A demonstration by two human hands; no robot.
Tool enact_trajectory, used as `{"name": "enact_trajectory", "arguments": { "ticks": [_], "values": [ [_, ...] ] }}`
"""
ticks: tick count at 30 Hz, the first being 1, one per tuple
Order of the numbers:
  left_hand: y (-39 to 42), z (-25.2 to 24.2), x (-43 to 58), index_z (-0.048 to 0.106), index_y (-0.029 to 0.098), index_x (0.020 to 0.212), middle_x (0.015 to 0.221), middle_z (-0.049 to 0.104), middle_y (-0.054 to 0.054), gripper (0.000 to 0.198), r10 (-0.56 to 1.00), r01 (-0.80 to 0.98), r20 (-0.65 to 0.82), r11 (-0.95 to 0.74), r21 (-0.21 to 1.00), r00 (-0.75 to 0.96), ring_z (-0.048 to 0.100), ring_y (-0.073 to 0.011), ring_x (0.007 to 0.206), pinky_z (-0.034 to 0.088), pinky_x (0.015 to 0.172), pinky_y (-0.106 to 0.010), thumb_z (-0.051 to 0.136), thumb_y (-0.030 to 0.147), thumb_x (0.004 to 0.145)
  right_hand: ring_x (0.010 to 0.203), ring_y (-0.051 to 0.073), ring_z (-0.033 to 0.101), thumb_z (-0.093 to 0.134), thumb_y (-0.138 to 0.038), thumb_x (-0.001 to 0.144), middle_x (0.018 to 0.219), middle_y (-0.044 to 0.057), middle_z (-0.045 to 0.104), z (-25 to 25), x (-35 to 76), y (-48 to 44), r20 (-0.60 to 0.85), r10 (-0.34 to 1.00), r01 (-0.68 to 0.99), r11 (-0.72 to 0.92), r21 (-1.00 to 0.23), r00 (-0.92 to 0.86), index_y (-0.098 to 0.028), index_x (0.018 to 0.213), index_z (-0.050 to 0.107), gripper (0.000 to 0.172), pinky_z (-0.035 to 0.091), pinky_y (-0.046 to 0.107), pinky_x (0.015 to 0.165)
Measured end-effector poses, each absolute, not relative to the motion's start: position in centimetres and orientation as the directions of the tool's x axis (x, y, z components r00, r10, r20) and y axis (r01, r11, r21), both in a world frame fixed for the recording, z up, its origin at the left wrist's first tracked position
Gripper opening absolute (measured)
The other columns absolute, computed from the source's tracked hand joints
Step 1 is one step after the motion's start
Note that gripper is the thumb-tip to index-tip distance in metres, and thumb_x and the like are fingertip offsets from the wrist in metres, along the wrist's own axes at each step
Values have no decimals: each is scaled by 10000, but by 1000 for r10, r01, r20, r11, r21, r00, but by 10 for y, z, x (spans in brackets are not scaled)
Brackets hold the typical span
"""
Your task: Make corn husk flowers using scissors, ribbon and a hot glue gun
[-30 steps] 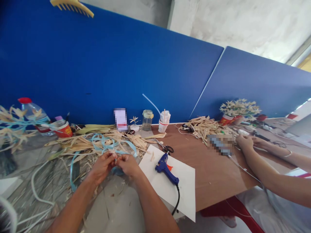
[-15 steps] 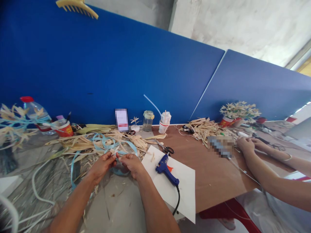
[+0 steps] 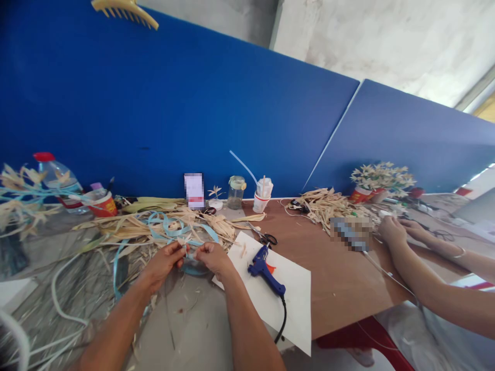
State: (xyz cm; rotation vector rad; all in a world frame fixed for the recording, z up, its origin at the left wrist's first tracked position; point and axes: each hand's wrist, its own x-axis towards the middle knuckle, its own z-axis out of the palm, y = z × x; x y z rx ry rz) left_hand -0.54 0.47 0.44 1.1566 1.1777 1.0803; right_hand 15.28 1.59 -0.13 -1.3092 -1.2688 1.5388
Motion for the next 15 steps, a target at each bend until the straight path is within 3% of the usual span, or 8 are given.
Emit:
{"name": "enact_trajectory", "arguments": {
  "ticks": [8, 11, 13, 15],
  "values": [
    [7, 6, -8, 654, 148, 698, 494, 504, 55, 374, 989, -84, -149, 147, 986, -20, 390, -86, 439, 275, 488, -233, 749, 468, 529, 446, 81, 326, 568, -302, 724, 461, -93, 369, 4, 165, 21, -141, 982, 54, -135, -989, -127, -188, 636, 520, 151, 257, 219, 479],
    [8, 6, -9, 646, 155, 660, 469, 493, 54, 374, 991, -59, -132, 130, 990, -33, 383, -89, 436, 265, 477, -229, 741, 490, 524, 520, 110, 436, 551, -243, 750, 510, -57, 460, 4, 163, 21, -23, 997, 269, -4, -963, -68, -183, 639, 567, 127, 347, 233, 543],
    [9, 5, -11, 641, 165, 643, 454, 485, 53, 375, 992, -25, -123, 123, 992, -35, 387, -97, 438, 267, 476, -231, 732, 511, 531, 647, 141, 531, 559, -187, 748, 621, -17, 571, 3, 160, 21, 89, 995, 415, 97, -905, -38, -181, 677, 629, 99, 413, 254, 653],
    [11, 2, -12, 627, 174, 617, 432, 468, 57, 396, 992, -3, -114, 114, 993, -51, 385, -103, 432, 265, 466, -234, 730, 544, 519, 771, 164, 583, 551, -170, 771, 792, 21, 649, 1, 158, 22, 162, 987, 455, 144, -879, 0, -191, 794, 689, 142, 446, 276, 751]
  ]
}}
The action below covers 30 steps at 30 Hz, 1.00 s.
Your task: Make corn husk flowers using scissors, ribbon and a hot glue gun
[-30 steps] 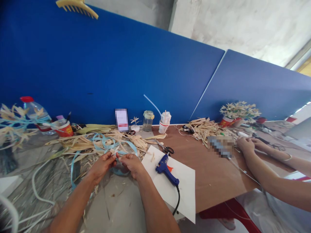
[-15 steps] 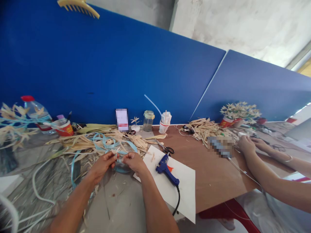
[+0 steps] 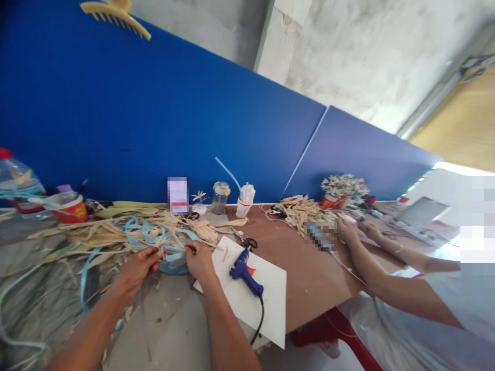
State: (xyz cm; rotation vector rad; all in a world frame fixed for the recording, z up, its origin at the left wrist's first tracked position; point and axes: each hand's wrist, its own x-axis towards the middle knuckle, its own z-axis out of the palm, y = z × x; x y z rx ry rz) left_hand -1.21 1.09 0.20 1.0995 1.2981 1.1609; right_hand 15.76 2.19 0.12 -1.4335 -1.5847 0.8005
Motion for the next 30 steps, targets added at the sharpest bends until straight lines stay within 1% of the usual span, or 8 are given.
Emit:
{"name": "enact_trajectory", "arguments": {
  "ticks": [4, 11, 15, 19, 22, 25, 27, 30],
  "values": [
    [14, -4, -12, 620, 174, 617, 467, 496, 45, 452, 994, -12, -99, 99, 995, -41, 397, -107, 446, 274, 455, -232, 727, 596, 498, 895, 182, 590, 536, -154, 791, 1041, 86, 619, -3, 158, 28, 280, 946, 478, 174, -861, 160, -186, 925, 716, 226, 471, 284, 802],
    [16, -13, -10, 632, 177, 634, 488, 490, 46, 425, 995, -21, -99, 99, 995, -4, 391, -106, 433, 269, 440, -234, 725, 575, 516, 939, 190, 583, 525, -176, 810, 1110, 111, 596, 5, 155, 31, 297, 910, 466, 137, -874, 289, -169, 1103, 646, 318, 471, 300, 844],
    [18, -16, -10, 631, 174, 645, 514, 510, 42, 408, 994, -49, -105, 105, 993, -2, 388, -100, 433, 265, 442, -231, 732, 548, 519, 921, 196, 594, 564, -225, 781, 1079, 116, 619, 17, 157, 27, 233, 934, 442, 93, -892, 273, -130, 1141, 620, 376, 470, 297, 833],
    [16, -13, -9, 621, 174, 617, 495, 507, 44, 402, 996, -52, -87, 86, 995, -15, 403, -97, 438, 287, 455, -222, 733, 545, 509, 860, 184, 608, 527, -255, 795, 941, 55, 670, 43, 178, 26, 229, 957, 384, 147, -912, 176, -165, 1062, 644, 305, 472, 295, 796],
    [14, -9, -8, 602, 176, 566, 460, 483, 48, 397, 996, -64, -90, 90, 994, -6, 400, -98, 420, 271, 440, -225, 734, 541, 481, 854, 189, 611, 535, -263, 770, 940, 55, 681, 69, 207, 26, 236, 956, 426, 141, -894, 177, -163, 1023, 657, 298, 462, 309, 800],
    [14, -8, -7, 609, 176, 573, 458, 483, 52, 380, 997, -78, -81, 81, 994, -7, 392, -98, 419, 269, 451, -229, 725, 530, 498, 755, 186, 600, 506, -281, 780, 791, 40, 667, 84, 242, 18, 213, 964, 576, 86, -813, 156, -148, 943, 673, 269, 451, 292, 708],
    [13, -9, -7, 625, 173, 592, 456, 486, 52, 381, 996, -83, -84, 83, 993, -4, 395, -104, 426, 270, 457, -233, 721, 531, 504, 712, 182, 591, 479, -264, 789, 718, 28, 646, 80, 263, 5, 174, 979, 703, 49, -710, 108, -152, 859, 677, 239, 432, 277, 669],
    [13, -10, -7, 636, 171, 598, 449, 497, 48, 377, 996, -86, -84, 84, 993, 7, 402, -111, 432, 271, 469, -235, 715, 531, 523, 778, 200, 613, 492, -228, 780, 803, 58, 663, 57, 288, -21, 99, 990, 870, -38, -491, 100, -165, 839, 678, 205, 432, 284, 716]
  ]
}}
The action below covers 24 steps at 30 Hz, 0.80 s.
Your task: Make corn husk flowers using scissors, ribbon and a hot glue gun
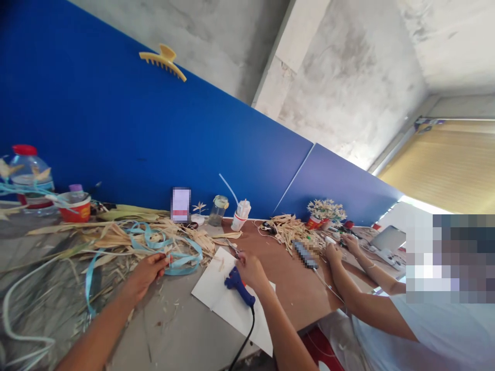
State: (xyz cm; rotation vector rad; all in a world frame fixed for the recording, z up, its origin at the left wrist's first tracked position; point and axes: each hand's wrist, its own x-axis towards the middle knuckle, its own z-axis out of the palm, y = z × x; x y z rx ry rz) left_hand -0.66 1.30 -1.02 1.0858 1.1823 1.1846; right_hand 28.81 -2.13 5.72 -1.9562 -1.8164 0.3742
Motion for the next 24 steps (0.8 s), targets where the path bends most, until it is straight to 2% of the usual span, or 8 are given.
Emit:
{"name": "enact_trajectory", "arguments": {
  "ticks": [2, 5, 7, 10, 13, 18, 22, 24],
  "values": [
    [13, -10, -6, 638, 173, 585, 423, 487, 49, 365, 997, -67, -81, 81, 994, 12, 398, -113, 422, 264, 475, -238, 716, 525, 532, 880, 220, 626, 524, -250, 781, 994, 117, 649, 38, 298, -40, 61, 989, 925, -104, -366, 135, -150, 918, 670, 225, 436, 296, 786],
    [13, -11, -6, 640, 172, 568, 391, 469, 49, 369, 998, -39, -66, 66, 997, 5, 402, -119, 412, 261, 484, -245, 726, 528, 518, 977, 261, 622, 551, -286, 775, 1084, 164, 600, 18, 303, -60, -61, 983, 955, -182, -235, 172, -123, 1020, 644, 308, 434, 321, 833],
    [14, -11, -6, 640, 171, 576, 396, 471, 48, 383, 998, -27, -59, 59, 998, 6, 409, -120, 416, 265, 488, -248, 720, 541, 521, 1024, 279, 609, 567, -290, 764, 1113, 170, 578, 15, 302, -68, -120, 977, 958, -198, -206, 176, -116, 1092, 615, 374, 433, 331, 851],
    [14, -12, -6, 634, 169, 601, 424, 481, 49, 408, 997, -6, -74, 74, 997, 11, 416, -119, 428, 276, 488, -250, 700, 565, 527, 1062, 289, 595, 583, -252, 749, 1185, 183, 534, 16, 300, -69, -132, 970, 955, -226, -194, 203, -99, 1201, 548, 479, 432, 336, 869],
    [15, -12, -5, 619, 168, 599, 443, 481, 51, 438, 997, 11, -82, 82, 997, 9, 414, -115, 431, 279, 486, -255, 682, 593, 516, 1040, 273, 605, 560, -172, 745, 1185, 181, 523, 13, 300, -66, -113, 977, 958, -202, -202, 182, -86, 1212, 534, 476, 432, 329, 875],
    [15, -14, -6, 618, 164, 620, 464, 497, 46, 446, 997, 19, -70, 70, 997, 14, 411, -113, 439, 280, 487, -256, 652, 601, 537, 938, 240, 622, 491, -62, 706, 1053, 151, 558, -6, 308, -62, 50, 993, 965, -92, -244, 107, -100, 1038, 605, 353, 451, 319, 847],
    [16, -18, -7, 615, 163, 615, 452, 496, 44, 427, 998, 41, -61, 61, 997, 12, 418, -114, 441, 282, 495, -252, 640, 586, 560, 848, 223, 618, 491, -104, 681, 997, 122, 572, -16, 323, -64, 285, 948, 927, -24, -375, 140, -134, 1021, 604, 359, 483, 336, 803],
    [16, -18, -6, 609, 166, 613, 440, 487, 48, 418, 998, 45, -61, 60, 997, 10, 413, -115, 441, 281, 495, -249, 635, 581, 571, 789, 216, 611, 506, -165, 684, 979, 116, 579, -17, 331, -63, 356, 915, 887, -3, -461, 188, -135, 1028, 603, 358, 496, 350, 769]
  ]
}}
